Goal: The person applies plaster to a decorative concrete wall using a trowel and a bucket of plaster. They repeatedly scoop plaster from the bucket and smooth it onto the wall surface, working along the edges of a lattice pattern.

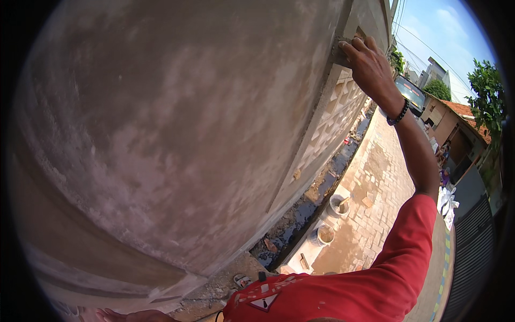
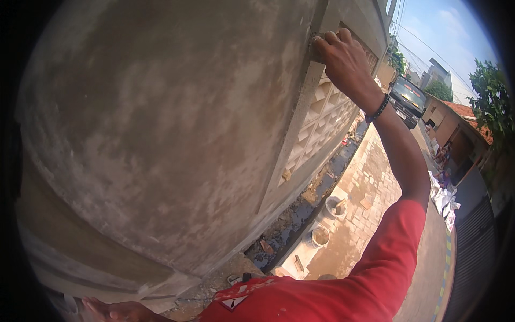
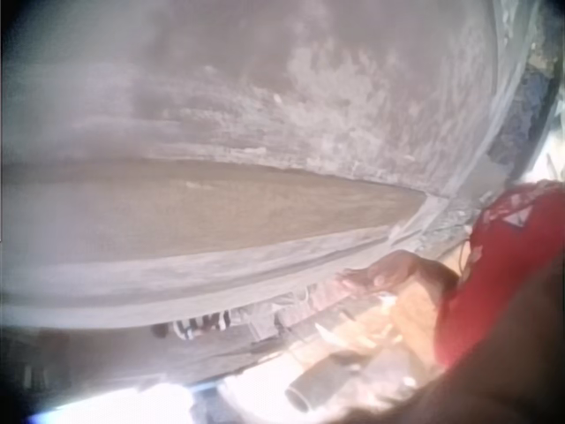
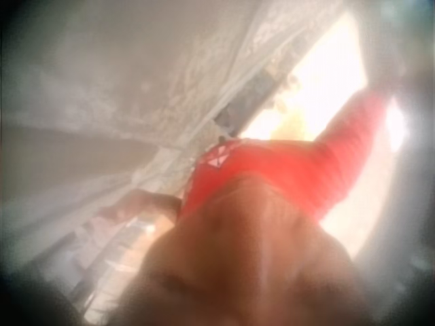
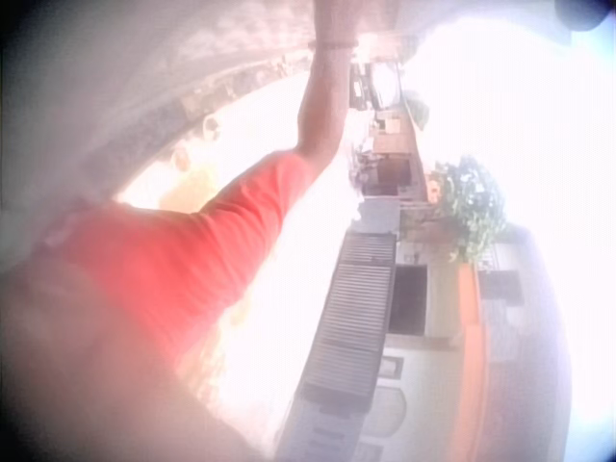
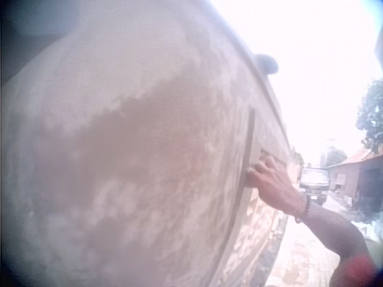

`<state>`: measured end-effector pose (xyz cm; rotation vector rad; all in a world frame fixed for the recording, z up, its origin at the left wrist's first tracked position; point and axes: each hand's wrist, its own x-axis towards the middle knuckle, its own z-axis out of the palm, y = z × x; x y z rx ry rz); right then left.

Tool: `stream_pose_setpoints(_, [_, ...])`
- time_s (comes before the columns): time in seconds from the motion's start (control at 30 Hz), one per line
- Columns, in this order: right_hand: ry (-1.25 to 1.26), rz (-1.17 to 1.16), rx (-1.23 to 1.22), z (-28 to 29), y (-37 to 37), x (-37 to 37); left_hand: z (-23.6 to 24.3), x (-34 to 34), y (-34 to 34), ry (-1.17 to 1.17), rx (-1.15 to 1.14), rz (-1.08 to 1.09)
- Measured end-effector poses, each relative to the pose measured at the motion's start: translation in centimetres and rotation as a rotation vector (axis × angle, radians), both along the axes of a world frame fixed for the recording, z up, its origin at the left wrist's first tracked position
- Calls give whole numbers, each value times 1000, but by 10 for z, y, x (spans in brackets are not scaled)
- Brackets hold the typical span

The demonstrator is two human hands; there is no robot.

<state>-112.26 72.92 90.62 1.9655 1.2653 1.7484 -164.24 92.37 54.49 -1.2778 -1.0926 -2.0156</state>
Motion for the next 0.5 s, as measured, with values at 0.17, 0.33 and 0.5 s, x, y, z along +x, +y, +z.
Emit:
stream_pose_setpoints(0.17, [356, 125, 32, -41, -15, -17, 7, -4, -4, -11, -54, 140])
stream_pose_setpoints(0.33, [400, 418, 490, 9, -34, 27, 8, -5, 6, 20, -87, 274])
stream_pose_setpoints(0.5, [636, 513, 682, 37, -16, 62, 24, 8, -3, 18, 1, 57])
